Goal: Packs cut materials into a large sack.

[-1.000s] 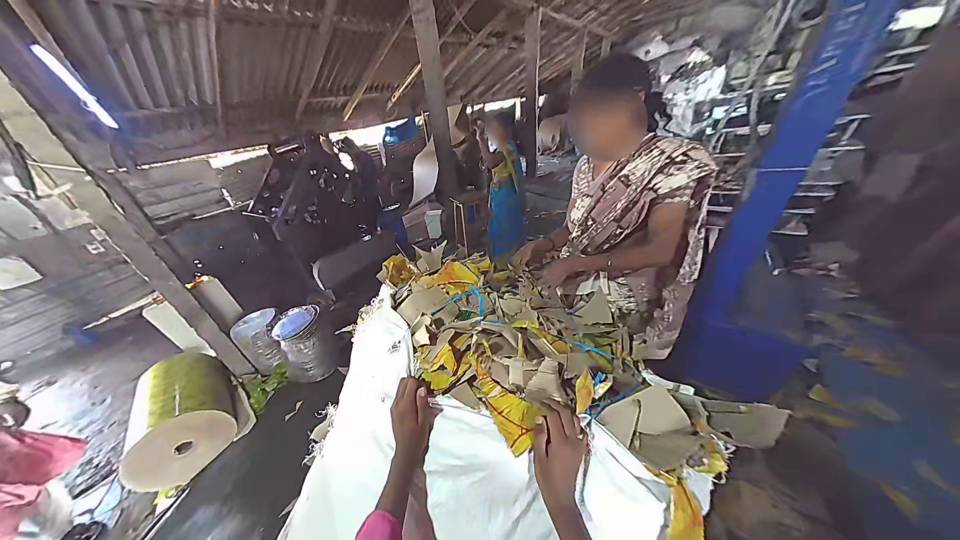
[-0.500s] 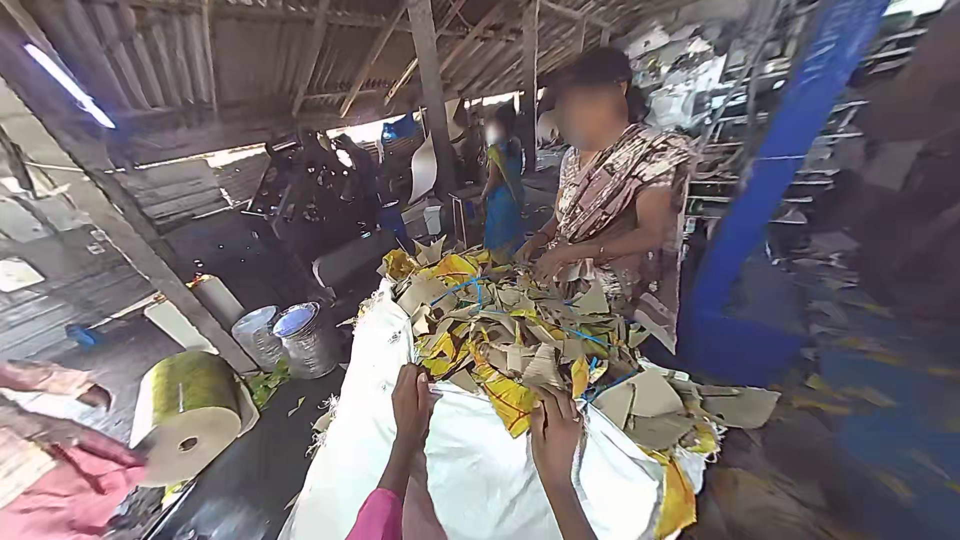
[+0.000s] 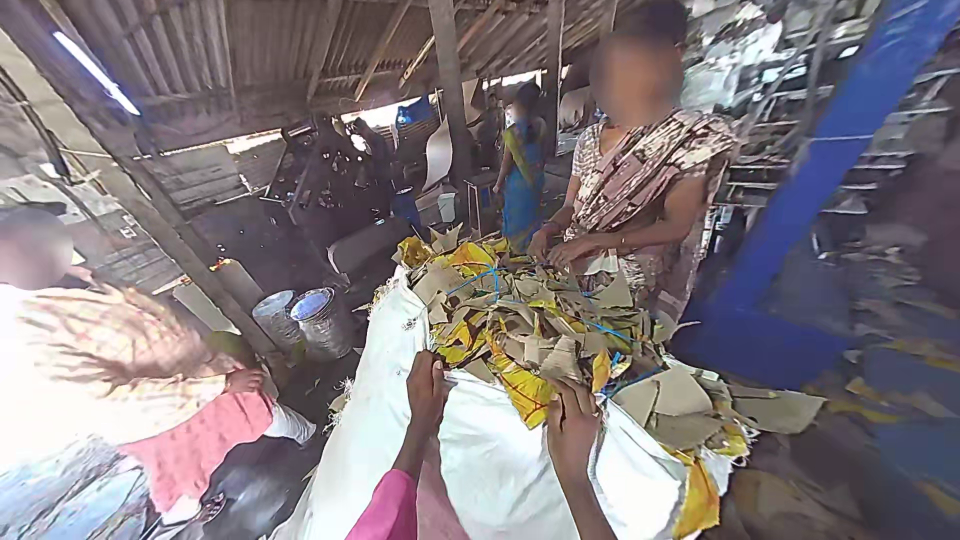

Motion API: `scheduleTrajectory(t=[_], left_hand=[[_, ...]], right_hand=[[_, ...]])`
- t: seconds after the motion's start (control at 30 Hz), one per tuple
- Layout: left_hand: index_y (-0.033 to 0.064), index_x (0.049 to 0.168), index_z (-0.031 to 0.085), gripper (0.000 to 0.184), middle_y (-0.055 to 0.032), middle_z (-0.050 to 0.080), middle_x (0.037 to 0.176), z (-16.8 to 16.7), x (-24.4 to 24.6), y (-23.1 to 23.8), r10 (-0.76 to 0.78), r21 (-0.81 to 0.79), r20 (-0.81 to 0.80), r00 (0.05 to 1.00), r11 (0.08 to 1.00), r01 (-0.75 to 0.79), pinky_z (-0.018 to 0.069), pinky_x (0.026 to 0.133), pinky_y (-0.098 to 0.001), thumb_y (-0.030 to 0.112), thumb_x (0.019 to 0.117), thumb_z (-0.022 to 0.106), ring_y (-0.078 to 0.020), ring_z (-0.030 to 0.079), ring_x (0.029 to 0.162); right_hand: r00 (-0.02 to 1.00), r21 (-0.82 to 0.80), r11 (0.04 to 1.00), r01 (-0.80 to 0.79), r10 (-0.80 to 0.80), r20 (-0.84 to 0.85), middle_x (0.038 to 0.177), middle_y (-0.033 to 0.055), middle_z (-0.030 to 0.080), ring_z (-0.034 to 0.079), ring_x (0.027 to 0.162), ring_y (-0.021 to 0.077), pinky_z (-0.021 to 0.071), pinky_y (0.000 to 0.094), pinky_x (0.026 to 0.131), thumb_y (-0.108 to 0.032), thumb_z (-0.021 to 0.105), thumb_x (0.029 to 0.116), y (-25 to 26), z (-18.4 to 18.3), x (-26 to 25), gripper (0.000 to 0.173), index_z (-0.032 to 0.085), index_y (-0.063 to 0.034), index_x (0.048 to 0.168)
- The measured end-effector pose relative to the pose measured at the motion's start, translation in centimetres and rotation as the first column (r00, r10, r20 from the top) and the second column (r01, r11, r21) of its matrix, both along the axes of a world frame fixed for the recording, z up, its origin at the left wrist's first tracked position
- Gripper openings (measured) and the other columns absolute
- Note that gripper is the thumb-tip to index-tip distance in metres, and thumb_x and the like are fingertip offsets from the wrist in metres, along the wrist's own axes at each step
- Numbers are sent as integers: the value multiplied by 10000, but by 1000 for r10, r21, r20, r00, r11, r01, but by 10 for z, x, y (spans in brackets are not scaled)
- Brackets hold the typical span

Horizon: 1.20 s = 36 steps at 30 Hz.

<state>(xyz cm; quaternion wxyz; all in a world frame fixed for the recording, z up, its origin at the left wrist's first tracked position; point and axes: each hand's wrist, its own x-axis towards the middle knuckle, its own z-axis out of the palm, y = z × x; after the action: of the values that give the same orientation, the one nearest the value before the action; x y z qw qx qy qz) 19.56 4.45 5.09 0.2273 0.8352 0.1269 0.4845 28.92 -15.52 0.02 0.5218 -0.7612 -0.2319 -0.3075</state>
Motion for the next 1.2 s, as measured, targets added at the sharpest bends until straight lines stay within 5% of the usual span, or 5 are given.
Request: scheduleTrajectory(t=[1.2], left_hand=[[-110,863,644,502,-234,640,862,5,0,-3,38,35,-91,995,999,-35,506,833,-449,223,1029,307,-346,647,869]], right_hand=[[999,51,998,27,-28,27,1078,210,727,675,1023,427,468,605,867,-150,460,927,1,-4,2,345,758,10,992]])
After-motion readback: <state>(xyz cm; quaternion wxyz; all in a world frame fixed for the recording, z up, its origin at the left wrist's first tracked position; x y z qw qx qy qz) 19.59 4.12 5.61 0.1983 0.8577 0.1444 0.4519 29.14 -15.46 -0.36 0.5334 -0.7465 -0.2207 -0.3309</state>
